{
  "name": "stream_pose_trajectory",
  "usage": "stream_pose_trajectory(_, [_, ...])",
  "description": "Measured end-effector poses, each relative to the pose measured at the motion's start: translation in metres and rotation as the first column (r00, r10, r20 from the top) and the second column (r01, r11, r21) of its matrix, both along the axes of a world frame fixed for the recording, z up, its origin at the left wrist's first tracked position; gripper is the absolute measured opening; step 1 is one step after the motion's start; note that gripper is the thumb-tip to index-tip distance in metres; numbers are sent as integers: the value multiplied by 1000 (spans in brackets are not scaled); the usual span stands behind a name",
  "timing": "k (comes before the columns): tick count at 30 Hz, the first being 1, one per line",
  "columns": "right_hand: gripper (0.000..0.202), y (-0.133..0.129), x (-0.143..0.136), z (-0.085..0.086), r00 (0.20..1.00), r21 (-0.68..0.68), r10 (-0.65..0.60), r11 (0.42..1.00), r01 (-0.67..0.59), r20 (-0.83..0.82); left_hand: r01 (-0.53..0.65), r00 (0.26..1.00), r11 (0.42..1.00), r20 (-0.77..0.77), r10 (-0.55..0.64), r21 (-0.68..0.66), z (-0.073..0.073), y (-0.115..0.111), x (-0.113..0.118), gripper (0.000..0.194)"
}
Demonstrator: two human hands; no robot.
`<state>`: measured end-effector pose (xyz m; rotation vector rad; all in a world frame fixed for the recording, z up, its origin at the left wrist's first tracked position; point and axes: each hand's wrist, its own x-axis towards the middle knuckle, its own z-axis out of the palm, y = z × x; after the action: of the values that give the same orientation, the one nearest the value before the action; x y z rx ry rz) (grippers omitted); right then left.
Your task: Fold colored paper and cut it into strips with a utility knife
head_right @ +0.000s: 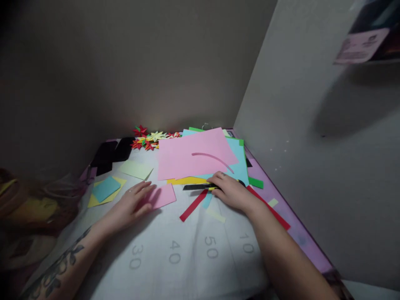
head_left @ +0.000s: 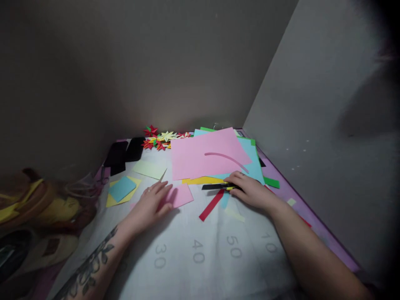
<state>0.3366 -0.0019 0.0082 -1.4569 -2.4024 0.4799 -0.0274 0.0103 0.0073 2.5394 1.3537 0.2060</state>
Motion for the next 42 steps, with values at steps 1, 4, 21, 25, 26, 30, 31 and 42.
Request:
stream_pose_trajectory(1, [31,-1,-4,1,1000,19,-14,1000,13,12,21,999,1000,-34,-21,-9,-3,-6,-1,61])
stream_pose_trajectory(4, [31,-2,-20,2,993,70,-51,997,44,110,17,994,1000,-104,-16,11,-9,-16,-1,72])
stream_pose_trajectory(21, [24,1,-42,-8,974,39,-67,997,60,217,-33,997,993,-65,41,115,-25,-19,-1,53])
stream_pose_trajectory(25, [24,1,-42,-8,973,44,-64,997,56,223,-33,997,993,-60,40,115,-24,-19,-1,52])
stream_pose_trajectory(26, [24,1,-42,-8,973,41,-63,998,55,223,-31,997,993,-61,39,114,-24,-19,-1,52])
stream_pose_trajectory(30, [24,0,-44,-5,973,29,-59,998,54,223,-25,997,993,-71,33,117,-23,-19,0,51])
stream_pose_trajectory(31, [25,-1,-44,-5,973,25,-58,998,53,222,-22,997,992,-75,32,121,-23,-19,0,51])
stream_pose_trajectory(42, [26,10,-72,-3,962,-22,62,998,-58,267,24,977,992,-215,4,128,-31,-20,3,45])
